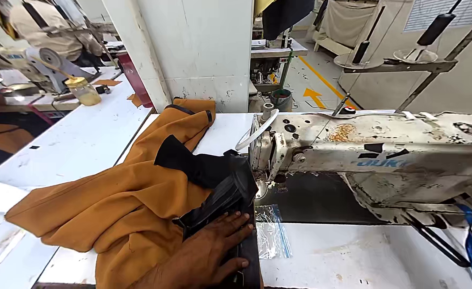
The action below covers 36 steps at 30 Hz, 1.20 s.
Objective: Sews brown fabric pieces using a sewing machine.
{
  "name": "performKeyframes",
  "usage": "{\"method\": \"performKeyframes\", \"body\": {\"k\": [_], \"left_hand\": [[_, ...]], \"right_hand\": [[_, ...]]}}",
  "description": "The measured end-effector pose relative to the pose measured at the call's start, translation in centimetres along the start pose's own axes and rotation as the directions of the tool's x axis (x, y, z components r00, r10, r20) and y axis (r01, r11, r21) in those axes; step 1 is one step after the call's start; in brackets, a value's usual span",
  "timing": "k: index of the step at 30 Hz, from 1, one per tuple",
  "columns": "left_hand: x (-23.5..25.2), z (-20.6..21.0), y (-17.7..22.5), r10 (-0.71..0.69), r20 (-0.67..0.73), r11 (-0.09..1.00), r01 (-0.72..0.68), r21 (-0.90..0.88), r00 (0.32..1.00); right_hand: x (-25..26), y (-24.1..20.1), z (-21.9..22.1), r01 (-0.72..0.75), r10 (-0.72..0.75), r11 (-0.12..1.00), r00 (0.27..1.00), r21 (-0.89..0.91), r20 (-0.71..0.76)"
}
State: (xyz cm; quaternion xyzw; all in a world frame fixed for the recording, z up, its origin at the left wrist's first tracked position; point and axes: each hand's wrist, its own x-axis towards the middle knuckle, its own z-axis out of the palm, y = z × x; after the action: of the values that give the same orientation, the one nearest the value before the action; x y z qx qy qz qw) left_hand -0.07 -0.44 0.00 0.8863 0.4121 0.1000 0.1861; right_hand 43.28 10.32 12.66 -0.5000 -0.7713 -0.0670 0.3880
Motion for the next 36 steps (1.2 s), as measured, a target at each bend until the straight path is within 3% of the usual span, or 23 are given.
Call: {"method": "performKeyframes", "body": {"k": [2, 4, 5, 7, 9, 12, 13, 15, 18, 20, 26, 30, 33, 36], "left_hand": [[0.4, -0.2, 0.1, -0.014, -0.005, 0.999, 0.014, 0.032, 1.0], [1.1, -0.2, 0.5, -0.025, -0.031, 0.994, 0.028, 0.107, 0.999], [1.4, -0.2, 0.6, -0.021, -0.046, 0.99, 0.027, 0.137, 0.999], [1.9, 0.0, 0.9, -0.017, -0.066, 0.985, 0.028, 0.17, 0.998], [2.0, 0.6, 0.8, 0.001, -0.12, 0.984, 0.02, 0.175, 0.993], [1.8, 1.3, 0.4, 0.011, -0.167, 0.994, 0.007, 0.11, 0.986], [1.8, 1.4, 0.3, 0.012, -0.168, 0.996, 0.004, 0.094, 0.986], [1.7, 1.3, 0.2, 0.014, -0.163, 0.997, -0.002, 0.073, 0.987], [1.3, 1.3, 0.3, 0.022, -0.155, 0.998, -0.011, 0.069, 0.988], [1.2, 1.4, 0.2, 0.031, -0.162, 0.999, -0.024, 0.048, 0.986], [1.2, 1.1, 0.1, -0.043, -0.186, 0.998, 0.034, -0.049, 0.982], [2.1, 0.9, -0.1, -0.1, -0.224, 0.995, 0.098, -0.021, 0.969], [3.8, 0.4, -0.7, -0.119, -0.212, 0.985, 0.143, 0.102, 0.97], [5.2, -0.6, -1.4, -0.183, -0.091, 0.979, 0.19, 0.078, 0.979]], "right_hand": [[-4.7, -6.3, 7.6, 0.281, -0.324, 0.935, 0.925, 0.216, 0.198], [-6.8, -10.2, 14.4, 0.486, -0.553, 0.833, 0.756, 0.265, 0.35], [-6.8, -10.9, 16.6, 0.531, -0.597, 0.802, 0.699, 0.273, 0.394], [-5.6, -10.6, 19.0, 0.567, -0.625, 0.778, 0.66, 0.271, 0.416], [-4.1, -9.6, 19.4, 0.62, -0.662, 0.739, 0.597, 0.264, 0.453], [-3.8, -9.0, 19.6, 0.602, -0.72, 0.69, 0.515, 0.402, 0.465], [-4.1, -9.1, 19.8, 0.576, -0.719, 0.695, 0.537, 0.431, 0.442], [-5.1, -9.1, 20.6, 0.506, -0.644, 0.76, 0.671, 0.408, 0.368], [-5.4, -8.5, 20.9, 0.238, -0.287, 0.952, 0.91, 0.191, 0.298], [-4.7, -7.9, 20.4, 0.079, -0.106, 0.99, 0.963, 0.117, 0.246], [-3.9, -7.8, 20.3, -0.028, -0.029, 0.98, 0.959, 0.195, 0.281], [-3.8, -7.8, 20.2, -0.044, 0.012, 0.982, 0.985, 0.184, 0.175], [-4.5, -7.5, 20.2, 0.14, -0.195, 0.944, 0.968, 0.3, 0.161], [-5.2, -7.2, 20.8, 0.322, -0.429, 0.848, 0.883, 0.42, 0.189]]}}
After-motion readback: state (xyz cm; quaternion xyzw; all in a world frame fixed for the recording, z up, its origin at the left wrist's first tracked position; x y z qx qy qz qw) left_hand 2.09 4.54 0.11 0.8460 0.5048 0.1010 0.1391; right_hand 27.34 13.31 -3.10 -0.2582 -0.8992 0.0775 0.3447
